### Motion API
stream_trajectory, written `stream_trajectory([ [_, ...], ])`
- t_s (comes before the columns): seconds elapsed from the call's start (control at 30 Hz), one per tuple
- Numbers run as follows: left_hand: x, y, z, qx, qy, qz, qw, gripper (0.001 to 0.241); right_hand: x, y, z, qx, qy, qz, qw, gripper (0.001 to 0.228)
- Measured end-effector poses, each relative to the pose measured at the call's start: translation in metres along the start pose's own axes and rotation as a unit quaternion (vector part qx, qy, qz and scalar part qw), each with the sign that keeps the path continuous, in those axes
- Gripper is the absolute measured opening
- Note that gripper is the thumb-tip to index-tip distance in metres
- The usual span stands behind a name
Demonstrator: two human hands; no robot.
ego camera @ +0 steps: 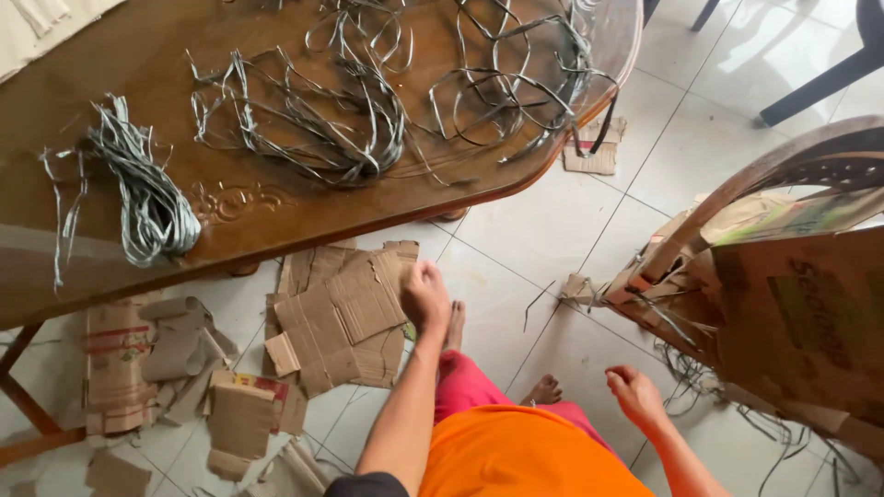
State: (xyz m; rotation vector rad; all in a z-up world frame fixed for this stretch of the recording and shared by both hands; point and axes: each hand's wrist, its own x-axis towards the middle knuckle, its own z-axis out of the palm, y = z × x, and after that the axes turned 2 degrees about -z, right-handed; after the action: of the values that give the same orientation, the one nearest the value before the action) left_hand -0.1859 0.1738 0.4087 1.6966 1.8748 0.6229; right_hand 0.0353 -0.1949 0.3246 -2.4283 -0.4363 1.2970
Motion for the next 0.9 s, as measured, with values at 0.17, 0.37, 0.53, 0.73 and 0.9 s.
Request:
stream_trajectory([
  [0.17, 0.130, 0.034, -0.030, -0.069, 0.141, 0.185, 0.970, 0.027, 0.005, -0.067, 0.047, 0.007, 0.005, -0.020, 1.000, 0.038],
  [0.37, 0.210, 0.025, 0.010, -0.059, 0.122, 0.160, 0.978, 0.032, -0.002, -0.153, 0.088, 0.032, -0.005, -0.074, 0.997, 0.042],
  [0.53, 0.215, 0.018, 0.009, -0.072, 0.110, 0.223, 0.966, 0.012, -0.015, -0.186, 0.100, 0.065, 0.019, -0.087, 0.994, 0.035],
  [0.73, 0.123, 0.077, -0.074, -0.110, 0.057, 0.468, 0.875, 0.003, -0.054, -0.247, 0.072, 0.159, 0.197, -0.163, 0.954, 0.030],
  [0.9, 0.040, 0.097, -0.100, -0.198, -0.088, 0.580, 0.785, 0.014, -0.101, -0.330, 0.018, 0.194, 0.297, -0.367, 0.860, 0.066],
])
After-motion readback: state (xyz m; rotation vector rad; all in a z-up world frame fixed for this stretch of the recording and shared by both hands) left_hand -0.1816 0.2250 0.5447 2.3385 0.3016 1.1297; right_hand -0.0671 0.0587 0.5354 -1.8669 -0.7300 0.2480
